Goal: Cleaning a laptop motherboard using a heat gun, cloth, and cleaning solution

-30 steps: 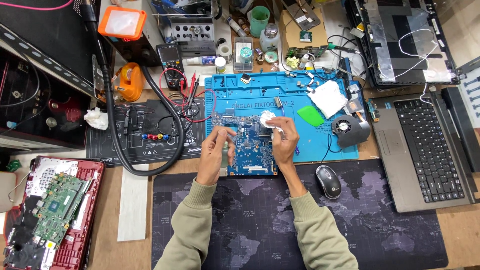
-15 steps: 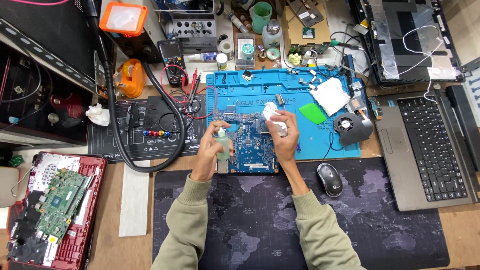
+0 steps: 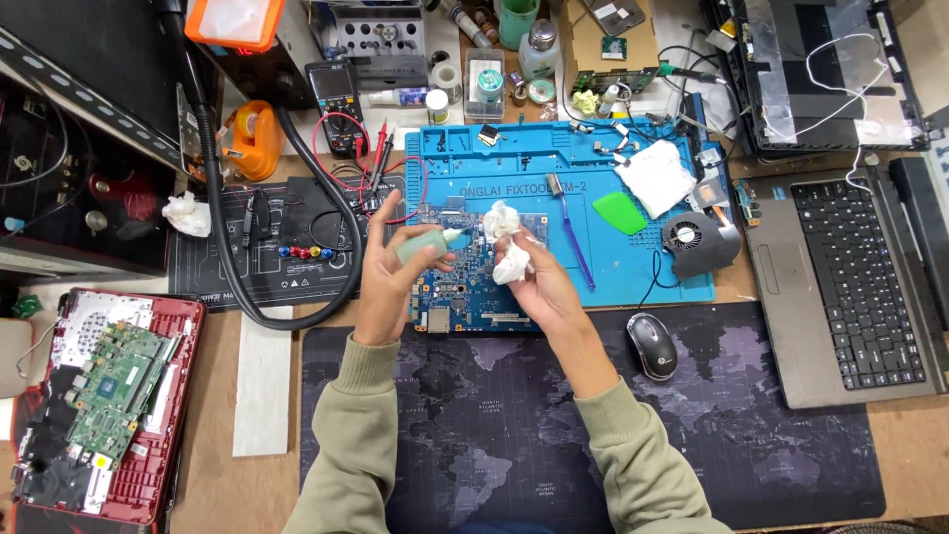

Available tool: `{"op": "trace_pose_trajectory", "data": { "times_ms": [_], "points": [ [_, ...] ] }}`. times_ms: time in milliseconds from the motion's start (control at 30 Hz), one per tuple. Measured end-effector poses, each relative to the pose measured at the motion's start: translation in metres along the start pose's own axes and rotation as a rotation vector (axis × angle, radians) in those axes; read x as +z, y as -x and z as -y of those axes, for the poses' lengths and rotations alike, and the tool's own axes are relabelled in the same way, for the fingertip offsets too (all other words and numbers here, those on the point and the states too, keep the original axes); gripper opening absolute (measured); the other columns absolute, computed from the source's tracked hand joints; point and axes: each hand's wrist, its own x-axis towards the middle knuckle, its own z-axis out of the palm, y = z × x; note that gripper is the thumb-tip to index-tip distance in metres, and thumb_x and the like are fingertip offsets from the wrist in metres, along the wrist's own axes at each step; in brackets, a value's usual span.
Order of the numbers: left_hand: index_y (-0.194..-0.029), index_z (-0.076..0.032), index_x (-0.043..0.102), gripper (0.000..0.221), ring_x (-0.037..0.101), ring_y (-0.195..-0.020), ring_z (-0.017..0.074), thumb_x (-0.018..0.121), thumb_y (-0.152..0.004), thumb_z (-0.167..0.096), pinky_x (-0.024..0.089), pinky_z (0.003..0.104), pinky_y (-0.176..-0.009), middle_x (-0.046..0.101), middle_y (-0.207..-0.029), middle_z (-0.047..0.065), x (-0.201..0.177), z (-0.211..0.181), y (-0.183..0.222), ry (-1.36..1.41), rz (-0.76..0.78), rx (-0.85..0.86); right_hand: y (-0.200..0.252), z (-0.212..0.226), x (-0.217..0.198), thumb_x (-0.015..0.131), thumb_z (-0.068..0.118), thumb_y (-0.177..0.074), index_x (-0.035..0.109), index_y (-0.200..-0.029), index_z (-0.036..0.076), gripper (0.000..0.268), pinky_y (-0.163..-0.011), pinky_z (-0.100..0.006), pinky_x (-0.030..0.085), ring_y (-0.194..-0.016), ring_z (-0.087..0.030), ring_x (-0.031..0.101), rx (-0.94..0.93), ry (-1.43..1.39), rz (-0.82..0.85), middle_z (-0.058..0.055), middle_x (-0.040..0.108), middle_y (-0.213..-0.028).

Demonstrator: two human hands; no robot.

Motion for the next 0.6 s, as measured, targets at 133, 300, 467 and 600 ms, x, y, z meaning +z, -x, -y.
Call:
{"op": "trace_pose_trajectory", "data": {
  "times_ms": [133, 300, 467, 600],
  "points": [
    [-0.159, -0.007, 0.016, 0.083, 0.071, -0.084, 0.0261, 0.065, -0.092, -0.001, 0.061, 0.035, -0.075, 0.061, -0.115, 0.024, -0.005, 0.005, 0.001, -0.024, -0.041, 0.027, 0.006, -0.007, 0.007, 0.062, -0.001, -0.095, 0.052, -0.136, 0.000, 0.043, -0.087, -0.037, 0.062, -0.095, -0.025, 0.072, 0.045, -0.041, -0.033, -0.017, 0.066, -0.107],
    [-0.137, -0.003, 0.035, 0.054, 0.069, -0.081, 0.0200, 0.070, -0.095, -0.007, 0.058, 0.030, -0.074, 0.067, -0.117, 0.025, -0.016, 0.022, -0.005, -0.078, -0.124, 0.086, 0.002, -0.021, -0.003, 0.059, -0.002, -0.095, 0.054, -0.135, 0.004, 0.041, -0.086, -0.039, 0.063, -0.094, -0.025, 0.073, 0.123, -0.002, -0.044, -0.020, 0.067, -0.111],
    [-0.129, -0.004, 0.042, 0.047, 0.068, -0.088, 0.0167, 0.074, -0.095, -0.011, 0.057, 0.029, -0.079, 0.067, -0.117, 0.021, -0.012, 0.017, -0.006, -0.183, -0.152, 0.137, 0.015, -0.030, 0.012, 0.062, 0.003, -0.096, 0.055, -0.132, -0.003, 0.037, -0.083, -0.038, 0.064, -0.088, -0.027, 0.075, 0.130, 0.068, -0.071, -0.024, 0.069, -0.105],
    [-0.126, -0.003, 0.052, 0.042, 0.070, -0.100, 0.0212, 0.077, -0.092, -0.010, 0.056, 0.034, -0.090, 0.068, -0.116, 0.019, -0.014, 0.019, -0.009, -0.307, -0.149, 0.224, 0.035, -0.028, 0.041, 0.070, 0.014, -0.095, 0.061, -0.120, -0.007, 0.034, -0.078, -0.033, 0.065, -0.084, -0.024, 0.075, 0.133, 0.099, -0.061, -0.025, 0.072, -0.101]
  ]
}}
